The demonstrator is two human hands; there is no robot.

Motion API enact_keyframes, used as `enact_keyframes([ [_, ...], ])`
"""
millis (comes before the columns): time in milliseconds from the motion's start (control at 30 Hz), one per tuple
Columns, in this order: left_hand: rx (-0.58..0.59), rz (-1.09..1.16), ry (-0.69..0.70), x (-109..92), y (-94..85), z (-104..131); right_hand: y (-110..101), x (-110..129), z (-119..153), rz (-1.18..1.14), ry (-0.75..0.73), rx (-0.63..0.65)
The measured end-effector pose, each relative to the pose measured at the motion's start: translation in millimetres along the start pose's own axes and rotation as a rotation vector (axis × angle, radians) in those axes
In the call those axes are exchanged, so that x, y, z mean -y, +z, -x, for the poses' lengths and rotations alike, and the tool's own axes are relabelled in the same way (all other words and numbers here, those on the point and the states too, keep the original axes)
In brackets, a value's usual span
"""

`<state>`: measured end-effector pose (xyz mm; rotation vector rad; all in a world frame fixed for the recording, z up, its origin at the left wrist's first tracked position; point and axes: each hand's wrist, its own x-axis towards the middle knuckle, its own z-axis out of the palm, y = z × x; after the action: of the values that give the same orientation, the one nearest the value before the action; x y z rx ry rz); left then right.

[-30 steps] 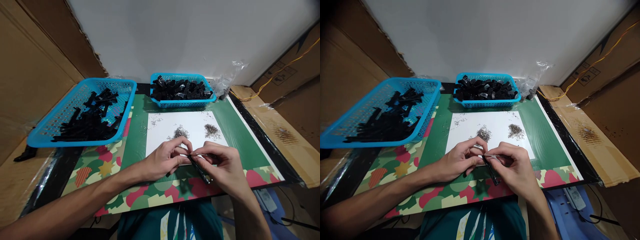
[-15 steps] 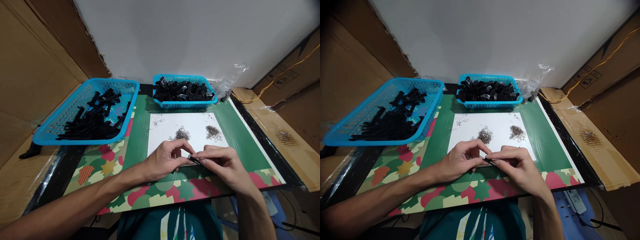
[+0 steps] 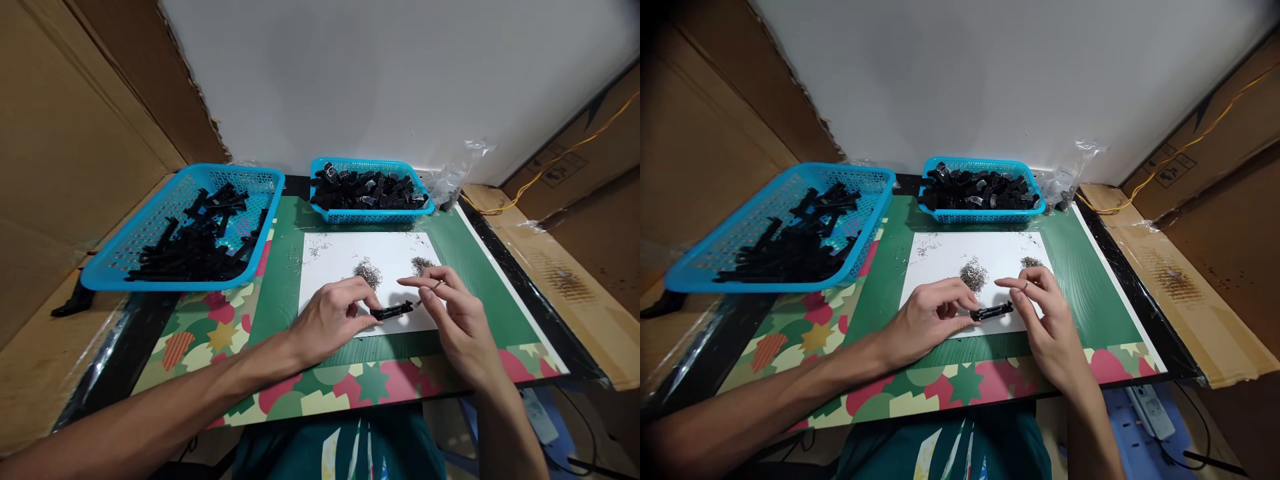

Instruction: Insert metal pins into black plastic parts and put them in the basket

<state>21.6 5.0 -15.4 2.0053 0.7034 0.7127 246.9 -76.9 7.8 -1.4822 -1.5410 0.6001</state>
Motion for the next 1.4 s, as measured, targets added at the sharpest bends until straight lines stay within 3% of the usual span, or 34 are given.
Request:
enact_keyframes([
  [333, 0.02, -0.276, 0.038, -4, 6.0, 6, 18, 15, 1, 0.022, 0.031, 0.034],
  [667, 0.013, -0.314, 0.03, -1, 8.1, 8, 36, 20, 1, 0.038, 0.05, -0.185],
  [1033, 0.024, -0.436, 0.08, -4, 9.7, 9, 40, 19, 4, 0.235, -0.099, -0.157],
  [1233, 0.027, -0.423, 0.07, -8, 8.6, 7, 43, 14, 11, 0.415, -0.247, -0.228],
  [1400, 0.024, -0.386, 0.067, -8, 8.0, 4, 47, 10, 14, 0.467, -0.281, -0.256],
])
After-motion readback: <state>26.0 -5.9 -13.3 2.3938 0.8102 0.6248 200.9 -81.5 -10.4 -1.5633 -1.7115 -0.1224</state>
